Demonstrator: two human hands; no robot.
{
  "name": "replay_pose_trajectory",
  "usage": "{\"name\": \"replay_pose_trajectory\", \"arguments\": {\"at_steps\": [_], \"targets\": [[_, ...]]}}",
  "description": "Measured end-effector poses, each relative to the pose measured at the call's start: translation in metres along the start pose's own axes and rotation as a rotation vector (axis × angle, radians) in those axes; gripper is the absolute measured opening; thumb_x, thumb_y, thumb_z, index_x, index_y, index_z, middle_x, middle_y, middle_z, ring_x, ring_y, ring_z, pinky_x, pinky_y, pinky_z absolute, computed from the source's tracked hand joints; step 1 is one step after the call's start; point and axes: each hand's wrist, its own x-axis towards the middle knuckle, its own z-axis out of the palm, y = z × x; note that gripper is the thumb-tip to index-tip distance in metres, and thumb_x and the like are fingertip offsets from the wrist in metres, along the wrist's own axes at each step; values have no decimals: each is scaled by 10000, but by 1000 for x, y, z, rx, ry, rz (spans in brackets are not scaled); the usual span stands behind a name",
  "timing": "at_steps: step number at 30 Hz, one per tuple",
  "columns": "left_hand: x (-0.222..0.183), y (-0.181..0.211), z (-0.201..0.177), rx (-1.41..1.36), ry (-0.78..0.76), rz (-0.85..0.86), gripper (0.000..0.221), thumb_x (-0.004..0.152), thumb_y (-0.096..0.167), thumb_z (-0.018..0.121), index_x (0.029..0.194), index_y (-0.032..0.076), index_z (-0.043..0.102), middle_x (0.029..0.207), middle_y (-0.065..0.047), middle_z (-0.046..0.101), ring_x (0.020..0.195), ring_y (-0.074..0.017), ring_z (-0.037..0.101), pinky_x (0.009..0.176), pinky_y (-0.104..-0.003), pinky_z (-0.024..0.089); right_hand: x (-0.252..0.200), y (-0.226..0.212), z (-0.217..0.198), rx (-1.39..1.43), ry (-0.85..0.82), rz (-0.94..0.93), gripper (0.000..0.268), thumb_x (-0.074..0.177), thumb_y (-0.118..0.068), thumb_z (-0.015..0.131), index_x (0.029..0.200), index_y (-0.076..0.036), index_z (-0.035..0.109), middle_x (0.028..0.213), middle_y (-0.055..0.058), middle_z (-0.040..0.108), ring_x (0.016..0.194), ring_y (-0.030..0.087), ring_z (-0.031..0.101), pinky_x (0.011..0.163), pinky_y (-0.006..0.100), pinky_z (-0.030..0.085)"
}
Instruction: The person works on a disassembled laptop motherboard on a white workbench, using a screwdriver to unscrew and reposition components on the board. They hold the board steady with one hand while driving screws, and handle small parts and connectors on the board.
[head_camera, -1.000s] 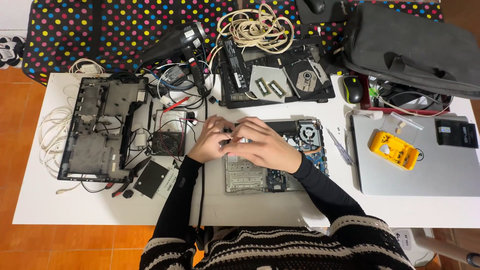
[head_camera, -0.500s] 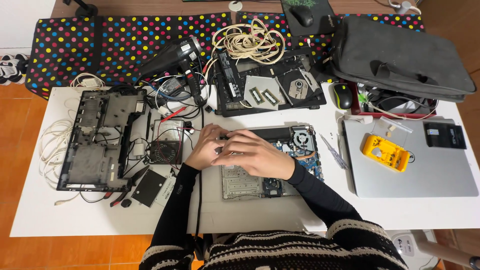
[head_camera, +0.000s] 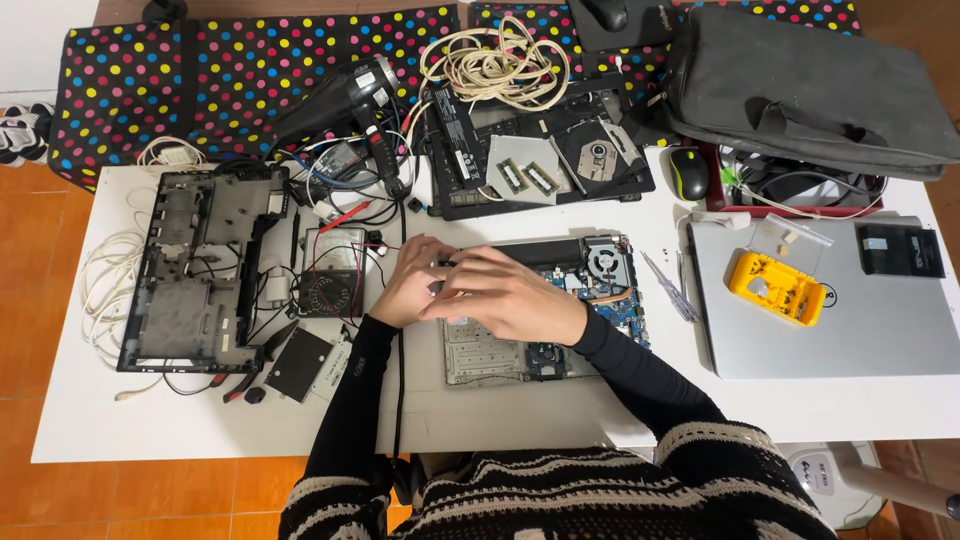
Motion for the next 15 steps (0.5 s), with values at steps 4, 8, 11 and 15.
{"name": "replay_pose_trajectory", "arguments": {"at_steps": [4,8,11,15], "targets": [[-5,-8,7,33,21,34,500,676,424,888,1065,126,790,1314,-128,595,1319,-395,426,1158,-570,297,1,0,0,-46,18,0,446,831,1,741,1247,-162,726,1078,51,655,1129,281,612,1116,449,456],[-5,-9,11,68,59,56,373,695,367,868,1003,164,809,1254,-79,618,1289,-373,441,1155,-562,292,3,1,-1,-43,70,52,363,812,-4,759,1148,-141,742,1042,23,673,1058,272,596,1035,414,475],[-10,-15,16,67,116,70,241,776,313,841,959,162,805,1251,-53,626,1293,-346,448,1170,-535,302,5,1,-1,-33,103,82,297,811,-15,779,1084,-125,737,1001,3,672,1003,258,583,979,401,485],[-9,-13,15,69,119,59,190,817,266,823,928,115,792,1275,-60,630,1313,-332,442,1178,-523,288,3,5,4,-39,134,136,290,798,22,772,1057,-100,731,995,6,665,980,250,581,922,389,508]]}}
